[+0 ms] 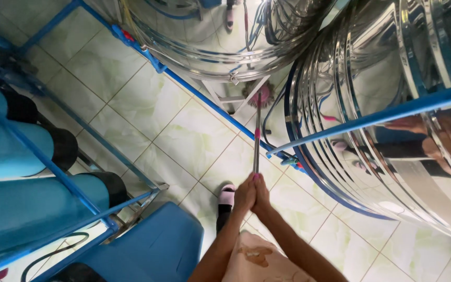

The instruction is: Mop the tiled floor around large stainless steel water storage tanks and filtration equipment.

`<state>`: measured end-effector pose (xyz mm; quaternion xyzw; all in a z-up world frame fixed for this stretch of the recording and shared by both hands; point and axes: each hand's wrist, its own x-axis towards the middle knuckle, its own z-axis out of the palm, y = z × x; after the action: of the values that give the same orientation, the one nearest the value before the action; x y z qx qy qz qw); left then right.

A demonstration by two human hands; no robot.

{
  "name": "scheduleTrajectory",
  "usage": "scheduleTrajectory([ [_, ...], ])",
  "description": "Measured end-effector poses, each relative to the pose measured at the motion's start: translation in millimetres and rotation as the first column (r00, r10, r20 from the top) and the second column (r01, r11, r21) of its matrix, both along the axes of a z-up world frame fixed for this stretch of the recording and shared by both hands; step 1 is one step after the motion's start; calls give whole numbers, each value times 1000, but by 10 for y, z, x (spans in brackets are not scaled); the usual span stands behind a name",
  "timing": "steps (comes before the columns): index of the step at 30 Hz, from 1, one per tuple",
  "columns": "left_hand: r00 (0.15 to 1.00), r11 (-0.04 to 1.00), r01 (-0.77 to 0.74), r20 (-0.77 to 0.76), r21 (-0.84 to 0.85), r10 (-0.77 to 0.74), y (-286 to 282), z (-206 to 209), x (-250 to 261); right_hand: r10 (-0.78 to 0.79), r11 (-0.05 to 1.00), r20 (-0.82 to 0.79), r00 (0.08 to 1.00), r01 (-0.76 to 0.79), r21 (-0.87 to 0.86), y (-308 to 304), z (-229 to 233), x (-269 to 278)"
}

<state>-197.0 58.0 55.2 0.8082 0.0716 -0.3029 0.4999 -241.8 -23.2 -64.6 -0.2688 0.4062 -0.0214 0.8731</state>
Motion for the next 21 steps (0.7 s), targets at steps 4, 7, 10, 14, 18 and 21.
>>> scheduleTrajectory([
  [4,998,1000,-8,55,-9,8,-259,-128,537,5,999,6,1000,-5,49,-220,299,655],
  [7,995,999,40,91,-7,-39,-243,-31,624,-24,991,-197,980,50,127,-214,630,782],
  [10,986,991,134,100,11,-134,21,150,567,-18,966,-201,979,69,249,37,719,628],
  [14,957,955,288,16,69,-290,537,370,480,-88,932,-192,977,149,332,636,1114,412],
  [18,965,962,261,-54,80,-257,734,912,495,-71,926,-243,968,154,344,852,1150,473],
  [21,980,977,196,-60,87,-191,652,747,678,-86,929,-219,972,158,336,777,1060,708],
])
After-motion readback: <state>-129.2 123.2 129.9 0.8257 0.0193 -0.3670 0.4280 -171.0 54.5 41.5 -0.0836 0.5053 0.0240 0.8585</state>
